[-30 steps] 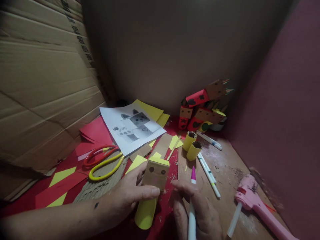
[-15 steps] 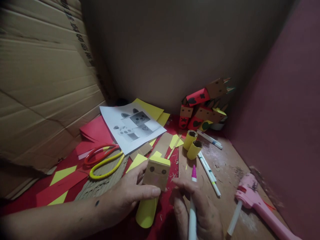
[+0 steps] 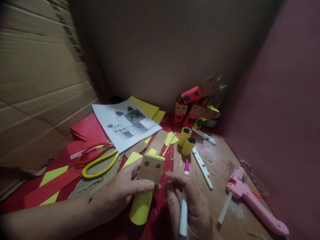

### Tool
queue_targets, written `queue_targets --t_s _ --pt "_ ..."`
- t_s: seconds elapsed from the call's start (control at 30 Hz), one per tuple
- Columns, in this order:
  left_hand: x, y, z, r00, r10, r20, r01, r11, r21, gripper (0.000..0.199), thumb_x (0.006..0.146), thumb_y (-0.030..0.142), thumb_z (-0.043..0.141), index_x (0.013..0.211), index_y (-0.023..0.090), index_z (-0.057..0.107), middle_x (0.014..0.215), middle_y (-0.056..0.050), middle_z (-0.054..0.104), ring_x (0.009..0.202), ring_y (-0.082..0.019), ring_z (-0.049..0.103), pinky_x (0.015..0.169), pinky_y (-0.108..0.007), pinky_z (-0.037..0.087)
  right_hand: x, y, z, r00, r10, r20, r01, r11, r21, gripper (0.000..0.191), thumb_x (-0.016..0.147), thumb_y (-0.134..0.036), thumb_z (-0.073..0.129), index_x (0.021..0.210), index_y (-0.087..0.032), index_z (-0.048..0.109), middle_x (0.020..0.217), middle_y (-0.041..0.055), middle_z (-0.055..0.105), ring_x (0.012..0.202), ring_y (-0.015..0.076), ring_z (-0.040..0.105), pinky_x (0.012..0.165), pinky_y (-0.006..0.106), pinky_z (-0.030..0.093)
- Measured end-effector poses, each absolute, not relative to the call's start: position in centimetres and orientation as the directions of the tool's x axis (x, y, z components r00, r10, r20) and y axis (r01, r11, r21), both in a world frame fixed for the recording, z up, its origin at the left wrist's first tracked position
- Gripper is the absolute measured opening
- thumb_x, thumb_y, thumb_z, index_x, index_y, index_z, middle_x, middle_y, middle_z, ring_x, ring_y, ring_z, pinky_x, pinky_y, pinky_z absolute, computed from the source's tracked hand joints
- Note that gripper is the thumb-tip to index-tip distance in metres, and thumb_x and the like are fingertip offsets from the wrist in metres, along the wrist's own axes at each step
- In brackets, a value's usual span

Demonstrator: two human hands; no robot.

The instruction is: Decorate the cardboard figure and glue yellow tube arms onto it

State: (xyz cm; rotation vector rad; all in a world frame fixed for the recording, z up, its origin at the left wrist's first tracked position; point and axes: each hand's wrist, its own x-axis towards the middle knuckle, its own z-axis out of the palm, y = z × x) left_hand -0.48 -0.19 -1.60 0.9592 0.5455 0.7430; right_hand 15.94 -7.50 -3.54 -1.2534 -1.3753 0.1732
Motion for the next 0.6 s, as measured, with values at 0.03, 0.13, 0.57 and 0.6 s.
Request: queue_targets --t_s 0.03,0.13,0.57,0.6 --pt "-0.5 -0.2 -1.6 0.631 0.77 -0.096 -0.314 0.366 0.876 0.047 0.075 0.019 0.08 0.117 0.017 0.059 0.119 -0.011 0.071 0.116 -0.031 0.064 0.096 -0.042 0.048 15.9 -7.5 -3.5 0.288 0.732 0.618 0.544 0.406 -0.734 0.014 0.096 -0.031 0.061 0.108 -0.03 0.068 0.082 -0.0009 0.068 0.066 0.012 0.068 0.075 0.022 0.058" --pt "-0.4 -0.2 -1.4 0.623 0.773 -0.121 -0.301 0.379 0.875 0.049 0.073 0.019 0.081 0.116 0.017 0.059 0.12 -0.011 0.071 0.116 -0.031 0.064 0.095 -0.04 0.049 16.0 -7.5 -3.7 0.291 0.731 0.618 0.522 0.42 -0.742 0.016 0.095 -0.03 0.062 0.11 -0.031 0.067 0.081 -0.0016 0.067 0.065 0.0122 0.066 0.074 0.023 0.057" --pt "-0.3 -0.3 -1.2 0.609 0.784 -0.119 -0.324 0.383 0.865 0.048 0.073 0.02 0.081 0.115 0.016 0.059 0.117 -0.01 0.072 0.107 -0.025 0.067 0.085 -0.032 0.051 17.1 -6.7 -3.6 0.138 0.778 0.613 0.387 0.527 -0.757 0.043 0.098 -0.016 0.047 0.136 -0.035 0.049 0.112 0.0043 0.063 0.093 0.0146 0.067 0.08 0.024 0.057" --pt "-0.3 -0.3 -1.1 0.608 0.784 -0.124 -0.325 0.388 0.863 0.047 0.073 0.02 0.081 0.115 0.016 0.059 0.116 -0.01 0.072 0.104 -0.024 0.067 0.085 -0.032 0.051 17.3 -6.7 -3.5 0.122 0.777 0.618 0.407 0.529 -0.745 0.045 0.097 -0.015 0.05 0.138 -0.035 0.049 0.114 0.0046 0.063 0.094 0.0151 0.067 0.079 0.024 0.058"
